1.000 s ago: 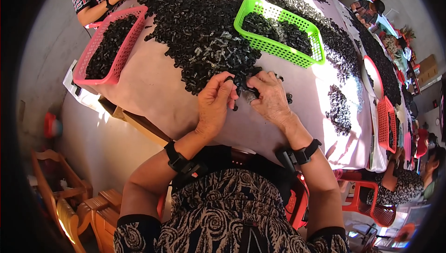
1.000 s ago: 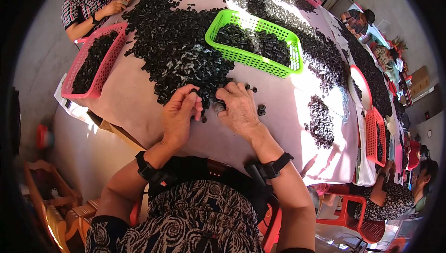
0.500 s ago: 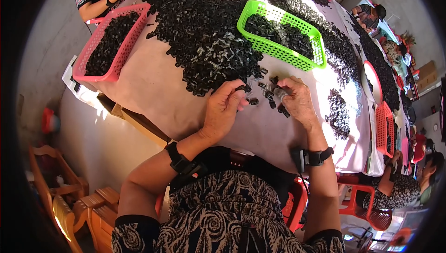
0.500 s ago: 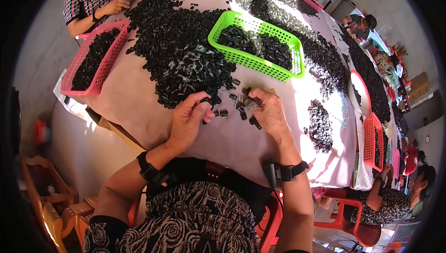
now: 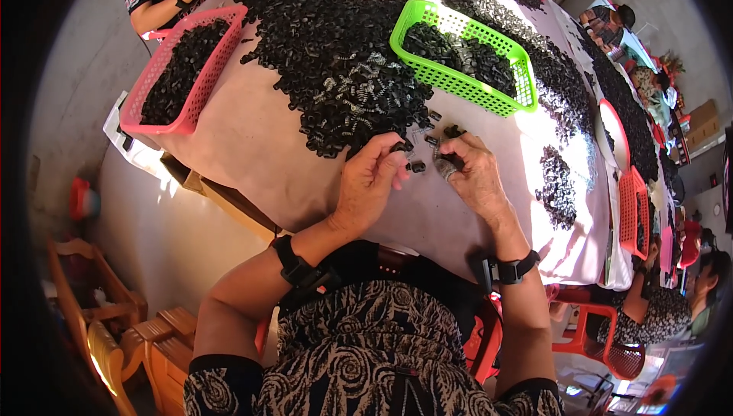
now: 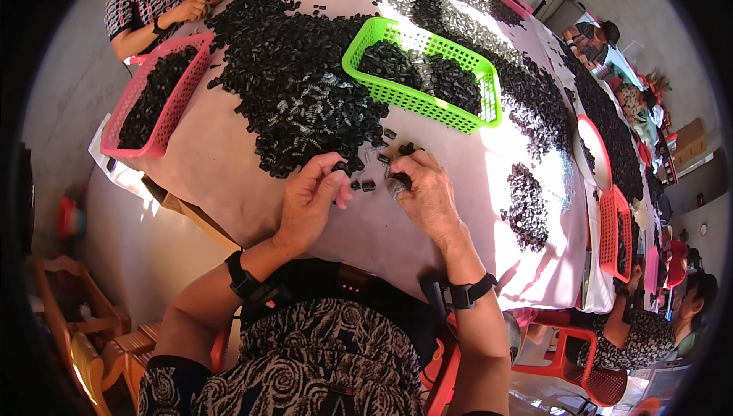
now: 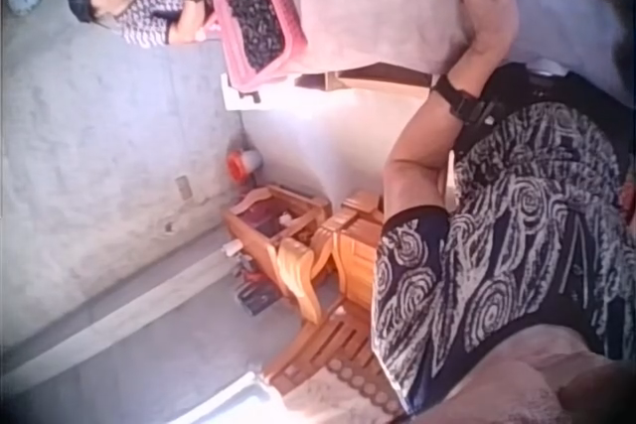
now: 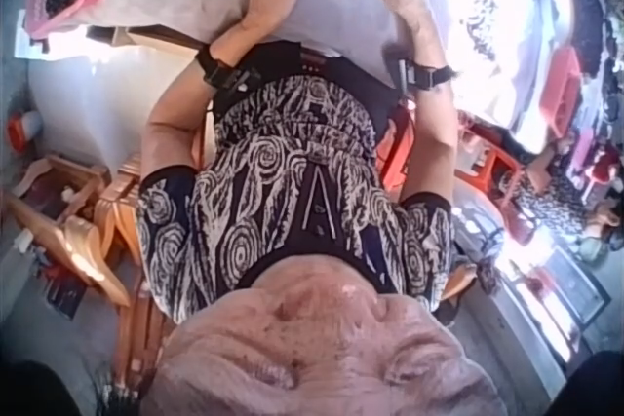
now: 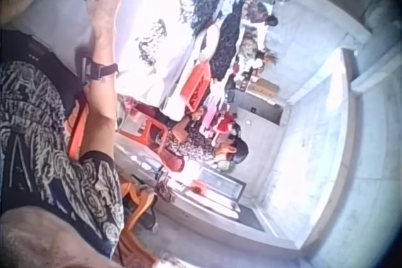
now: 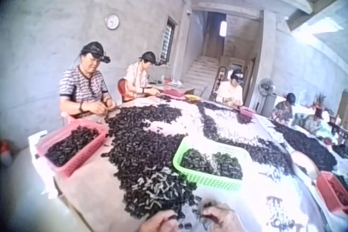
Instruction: Sorting small black plastic parts on a table from a pile into containers.
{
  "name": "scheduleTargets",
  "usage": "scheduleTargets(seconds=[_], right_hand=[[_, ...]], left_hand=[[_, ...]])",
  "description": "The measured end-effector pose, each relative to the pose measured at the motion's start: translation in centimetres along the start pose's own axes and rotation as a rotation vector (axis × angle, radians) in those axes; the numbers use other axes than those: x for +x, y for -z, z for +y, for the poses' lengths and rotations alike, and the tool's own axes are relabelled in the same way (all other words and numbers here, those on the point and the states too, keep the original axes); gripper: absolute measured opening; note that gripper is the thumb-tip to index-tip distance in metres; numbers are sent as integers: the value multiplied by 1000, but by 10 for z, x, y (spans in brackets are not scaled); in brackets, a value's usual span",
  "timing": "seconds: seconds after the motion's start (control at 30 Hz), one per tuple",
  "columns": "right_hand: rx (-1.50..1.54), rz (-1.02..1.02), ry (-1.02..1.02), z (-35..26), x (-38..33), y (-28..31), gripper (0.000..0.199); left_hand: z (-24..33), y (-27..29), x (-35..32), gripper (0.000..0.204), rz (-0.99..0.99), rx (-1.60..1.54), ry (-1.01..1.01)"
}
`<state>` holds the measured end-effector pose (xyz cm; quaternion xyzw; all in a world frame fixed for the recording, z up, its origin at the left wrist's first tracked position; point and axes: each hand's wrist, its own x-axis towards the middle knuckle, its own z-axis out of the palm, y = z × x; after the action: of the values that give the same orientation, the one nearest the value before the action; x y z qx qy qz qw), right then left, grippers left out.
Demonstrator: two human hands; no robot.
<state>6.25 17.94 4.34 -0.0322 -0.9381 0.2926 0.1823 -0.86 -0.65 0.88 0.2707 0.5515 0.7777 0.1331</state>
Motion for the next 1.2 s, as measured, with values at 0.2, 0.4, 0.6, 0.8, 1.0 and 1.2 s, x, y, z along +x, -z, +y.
scheduleTargets(seconds=[0.2, 0.4, 0.6, 0.8, 1.0, 1.2], right_hand=[[-59, -41, -135, -5, -11, 21, 30], [31, -35, 20, 0, 2, 11, 36], [-123, -72, 117, -3, 5, -1, 35], [-103, -120, 64, -9, -3, 10, 35], [12, -109, -19, -7, -6, 21, 33], [-53, -139, 92, -13, -4, 18, 39]], left_hand=[[0, 1, -2, 22, -65, 29, 34], [1, -1, -3, 22, -43, 10, 34], [0, 0, -3, 22, -43, 8, 38], [-5, -3, -4, 19, -20, -3, -22], [-4, -5, -7, 18, -59, 44, -7], [-1, -6, -8, 18, -140, 101, 30]])
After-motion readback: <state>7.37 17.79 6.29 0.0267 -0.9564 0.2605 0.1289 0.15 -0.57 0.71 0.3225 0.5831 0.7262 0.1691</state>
